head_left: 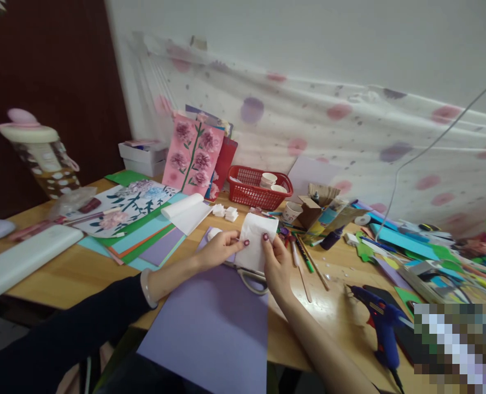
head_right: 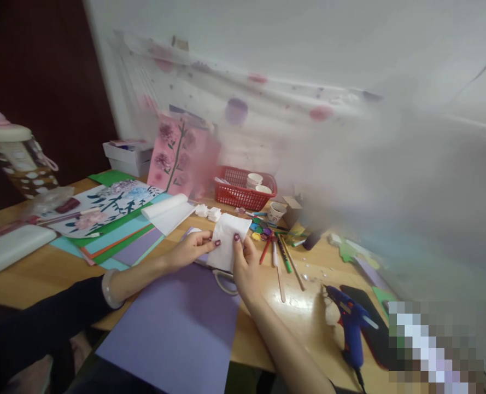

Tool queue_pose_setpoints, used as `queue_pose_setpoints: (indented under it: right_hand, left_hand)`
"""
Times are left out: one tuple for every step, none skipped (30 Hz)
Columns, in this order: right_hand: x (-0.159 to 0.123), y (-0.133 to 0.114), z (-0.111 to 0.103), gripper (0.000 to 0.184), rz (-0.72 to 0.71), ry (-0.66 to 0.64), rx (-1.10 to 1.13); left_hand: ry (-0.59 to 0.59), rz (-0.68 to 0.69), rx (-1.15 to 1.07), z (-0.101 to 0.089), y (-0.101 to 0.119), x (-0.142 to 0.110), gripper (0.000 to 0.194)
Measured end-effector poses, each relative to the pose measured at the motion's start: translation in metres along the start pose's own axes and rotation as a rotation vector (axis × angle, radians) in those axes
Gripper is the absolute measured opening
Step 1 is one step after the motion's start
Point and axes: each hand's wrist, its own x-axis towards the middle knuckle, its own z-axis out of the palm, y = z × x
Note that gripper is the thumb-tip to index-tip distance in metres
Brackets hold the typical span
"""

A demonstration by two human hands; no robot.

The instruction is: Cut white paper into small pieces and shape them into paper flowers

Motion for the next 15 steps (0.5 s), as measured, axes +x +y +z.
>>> queue_pose_setpoints:
  right_hand:
    - [0.000, 0.000, -0.001, 0.031, 0.015, -0.022, -0.018]
    - [0.001, 0.000, -0.002, 0.033, 0.032, -0.048, -0.044]
    - [0.001, 0.000, -0.003, 0.035, 0.045, -0.077, -0.076]
    - [0.002, 0.000, -0.004, 0.036, 0.053, -0.107, -0.110]
    - [0.003, 0.000, -0.005, 0.036, 0.056, -0.135, -0.139]
    - [0.004, 0.000, -0.006, 0.036, 0.057, -0.161, -0.160]
    - [0.004, -0.001, -0.007, 0.035, 0.054, -0.182, -0.167]
    - [0.005, -0.002, -0.008, 0.034, 0.046, -0.199, -0.163]
    - [0.006, -0.003, -0.009, 0.031, 0.031, -0.213, -0.158]
    - [0.006, -0.005, -0.010, 0.029, 0.009, -0.227, -0.163]
    - [0.006, -0.008, -0.011, 0.026, -0.021, -0.241, -0.182]
    - [0.006, -0.010, -0.012, 0.025, -0.054, -0.249, -0.213]
    - [0.006, -0.013, -0.013, 0.026, -0.086, -0.253, -0.249]
    - [0.006, -0.015, -0.014, 0.028, -0.111, -0.255, -0.285]
    - [0.006, -0.017, -0.015, 0.030, -0.127, -0.255, -0.311]
  left_hand:
    - [0.042, 0.013, 0.012, -0.001, 0.000, 0.001, 0.029]
    - [0.080, 0.019, 0.024, -0.002, 0.000, 0.001, 0.028]
    - [0.111, 0.020, 0.033, -0.004, 0.000, 0.002, 0.028]
    - [0.130, 0.014, 0.032, -0.006, 0.000, 0.002, 0.027]
    - [0.138, 0.004, 0.021, -0.008, 0.000, 0.002, 0.027]
    - [0.142, -0.006, 0.002, -0.010, 0.001, 0.003, 0.026]
    - [0.143, -0.015, -0.024, -0.011, 0.002, 0.003, 0.026]
    - [0.143, -0.022, -0.053, -0.013, 0.003, 0.002, 0.026]
    - [0.138, -0.029, -0.085, -0.014, 0.005, 0.002, 0.026]
    - [0.131, -0.039, -0.121, -0.014, 0.006, 0.002, 0.027]
    - [0.124, -0.057, -0.161, -0.015, 0.008, 0.001, 0.028]
    - [0.117, -0.081, -0.207, -0.015, 0.010, 0.000, 0.028]
    - [0.111, -0.111, -0.257, -0.015, 0.011, 0.000, 0.026]
    - [0.105, -0.143, -0.310, -0.015, 0.012, -0.001, 0.024]
    - [0.101, -0.175, -0.364, -0.015, 0.013, -0.001, 0.022]
